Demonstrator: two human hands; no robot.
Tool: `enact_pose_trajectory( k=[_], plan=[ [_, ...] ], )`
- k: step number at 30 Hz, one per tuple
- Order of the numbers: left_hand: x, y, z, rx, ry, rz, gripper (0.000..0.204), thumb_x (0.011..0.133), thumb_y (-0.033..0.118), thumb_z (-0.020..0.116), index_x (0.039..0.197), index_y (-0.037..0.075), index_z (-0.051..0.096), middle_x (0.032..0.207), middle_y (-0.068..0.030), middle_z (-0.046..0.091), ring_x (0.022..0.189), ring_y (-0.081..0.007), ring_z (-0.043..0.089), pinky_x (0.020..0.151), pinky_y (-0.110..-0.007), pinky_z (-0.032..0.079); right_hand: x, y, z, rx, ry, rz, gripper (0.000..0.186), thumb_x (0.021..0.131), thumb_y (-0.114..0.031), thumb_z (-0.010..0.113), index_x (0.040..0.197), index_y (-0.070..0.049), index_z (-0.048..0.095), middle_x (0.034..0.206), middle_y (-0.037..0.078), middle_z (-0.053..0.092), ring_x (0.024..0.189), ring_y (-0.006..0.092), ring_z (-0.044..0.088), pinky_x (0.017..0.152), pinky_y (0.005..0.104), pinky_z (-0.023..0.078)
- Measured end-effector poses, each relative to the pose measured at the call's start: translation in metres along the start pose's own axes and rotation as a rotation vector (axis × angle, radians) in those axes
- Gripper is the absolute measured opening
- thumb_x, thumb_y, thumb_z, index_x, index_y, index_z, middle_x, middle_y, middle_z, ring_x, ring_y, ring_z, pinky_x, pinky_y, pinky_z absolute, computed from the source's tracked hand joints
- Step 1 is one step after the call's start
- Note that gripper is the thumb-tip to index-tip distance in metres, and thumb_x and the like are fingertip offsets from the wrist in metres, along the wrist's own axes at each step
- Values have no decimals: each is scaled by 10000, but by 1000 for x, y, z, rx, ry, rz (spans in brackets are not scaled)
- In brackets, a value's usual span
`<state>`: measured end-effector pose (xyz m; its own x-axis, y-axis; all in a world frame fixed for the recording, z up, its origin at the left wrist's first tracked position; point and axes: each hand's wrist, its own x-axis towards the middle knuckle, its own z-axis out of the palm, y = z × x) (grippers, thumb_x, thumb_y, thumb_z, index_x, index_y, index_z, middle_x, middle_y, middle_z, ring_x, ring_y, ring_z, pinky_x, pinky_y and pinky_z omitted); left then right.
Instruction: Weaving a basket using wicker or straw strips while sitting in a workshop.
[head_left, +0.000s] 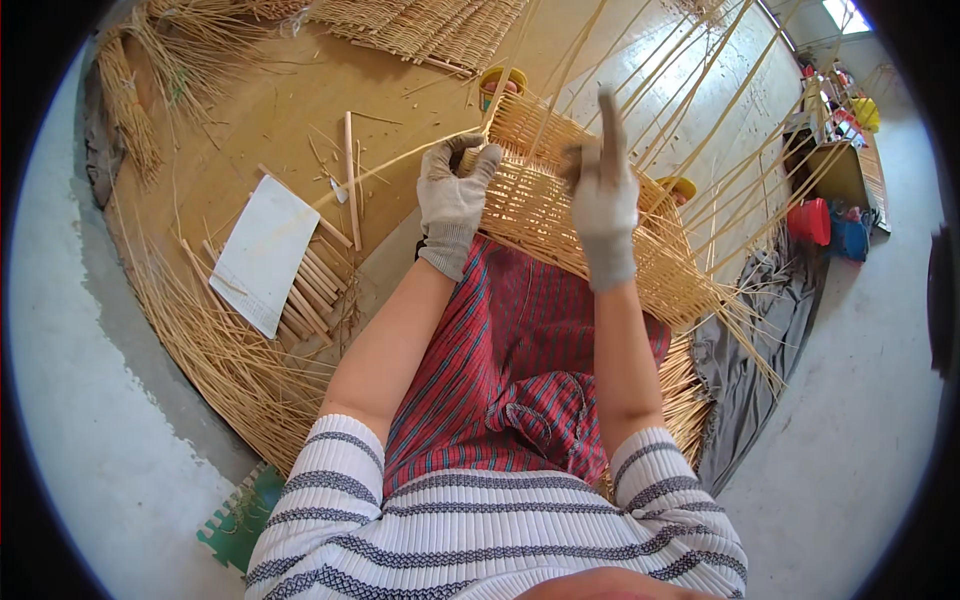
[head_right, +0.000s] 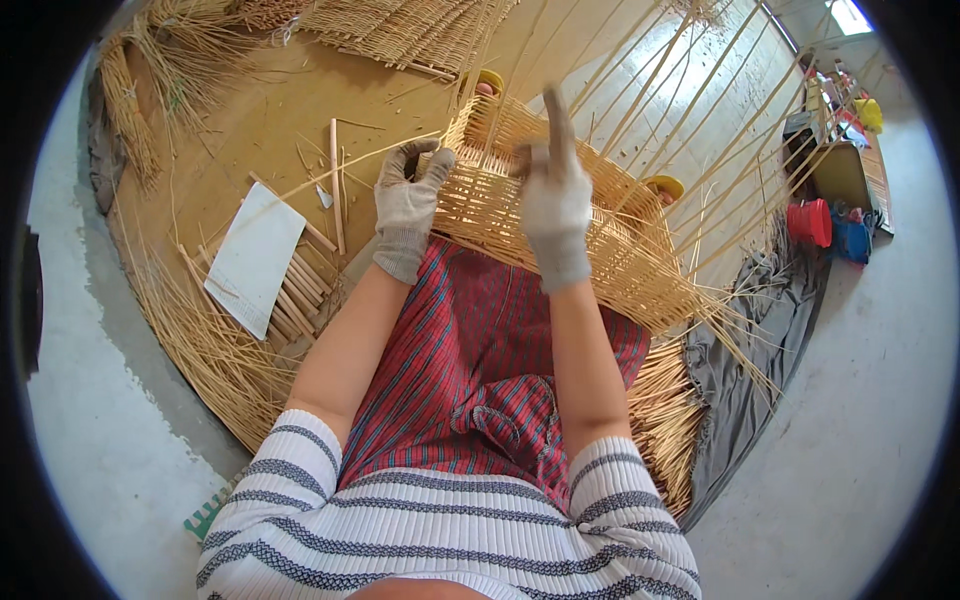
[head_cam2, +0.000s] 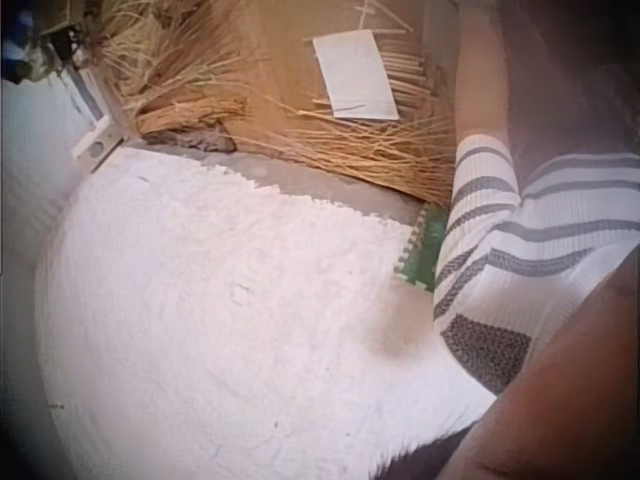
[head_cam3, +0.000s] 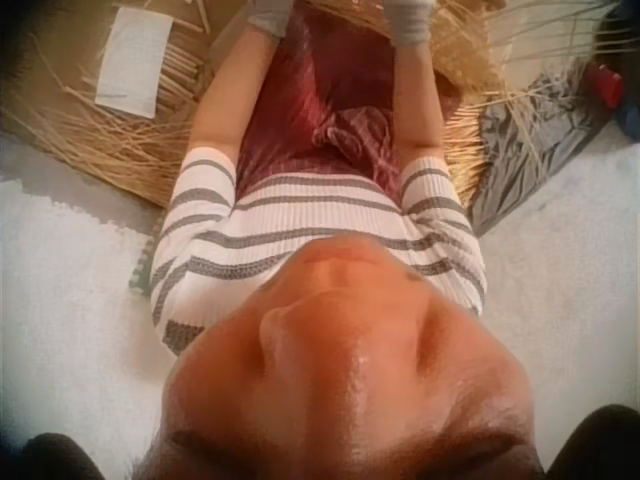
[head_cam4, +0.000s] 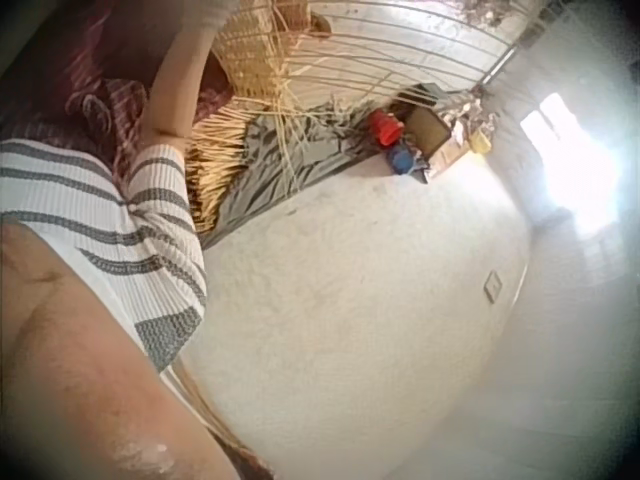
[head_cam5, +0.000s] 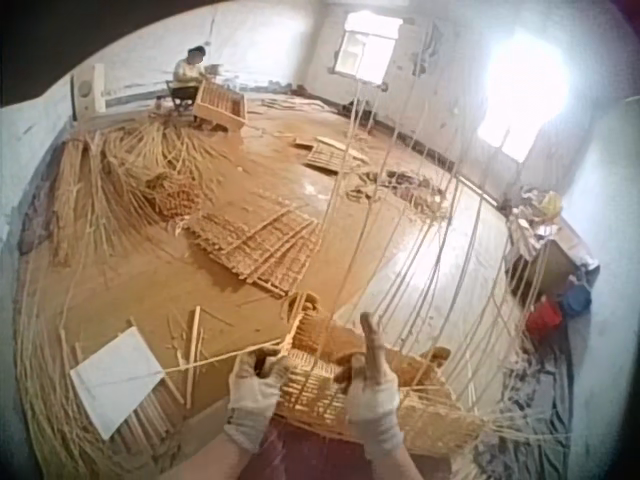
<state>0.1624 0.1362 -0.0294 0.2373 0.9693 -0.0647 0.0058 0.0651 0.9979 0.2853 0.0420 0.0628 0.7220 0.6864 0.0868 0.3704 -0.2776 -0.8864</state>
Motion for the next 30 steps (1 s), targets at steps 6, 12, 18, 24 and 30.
enact_pose_trajectory(
  k=[6, 12, 18, 24, 30],
  plan=[
    [-5, -8, 6, -167, 38, 84, 378, 886, 237, 895, 1147, 35, 710, 1062, -42, 716, 884, -136, 662, 817, -282, 569, -60, 56, -27, -234, 440, -508, 513, 975, 8, 541, 1432, -184, 673, 1186, 115, 764, 1082, 220, 712, 956, 365, 559],
    [11, -14, -12, -15, -157, 218, 345, 890, 151, 880, 1162, 24, 711, 1157, -67, 717, 1025, -145, 675, 895, -274, 572, -46, 30, 11, -867, 50, -461, 678, 854, -338, 813, 1491, -236, 607, 1448, 16, 622, 1371, 256, 550, 1269, 492, 270],
    [37, -14, -39, 123, -468, 569, 278, 910, 91, 844, 1154, 14, 736, 1255, -128, 714, 1151, -218, 683, 984, -325, 565, -47, 52, 27, -829, -3, -365, 889, 789, -471, 847, 1583, -265, 505, 1421, 17, 623, 1335, 259, 541, 1261, 516, 245],
    [44, -20, -37, 57, -478, 532, 369, 809, 2, 885, 1140, 30, 725, 1221, -103, 721, 1170, -212, 678, 1028, -340, 551, -39, 59, 28, -795, -15, -352, 761, 780, -489, 840, 1454, -235, 591, 1345, -12, 659, 1297, 232, 570, 1208, 508, 323],
    [31, -29, -33, 42, -382, 406, 380, 913, 74, 836, 1259, 33, 686, 1292, -88, 701, 1201, -187, 661, 1059, -320, 527, -70, 40, 13, -899, 102, -457, 777, 848, -354, 816, 1553, -235, 512, 1488, 64, 568, 1379, 302, 531, 1251, 515, 291]
  ],
)
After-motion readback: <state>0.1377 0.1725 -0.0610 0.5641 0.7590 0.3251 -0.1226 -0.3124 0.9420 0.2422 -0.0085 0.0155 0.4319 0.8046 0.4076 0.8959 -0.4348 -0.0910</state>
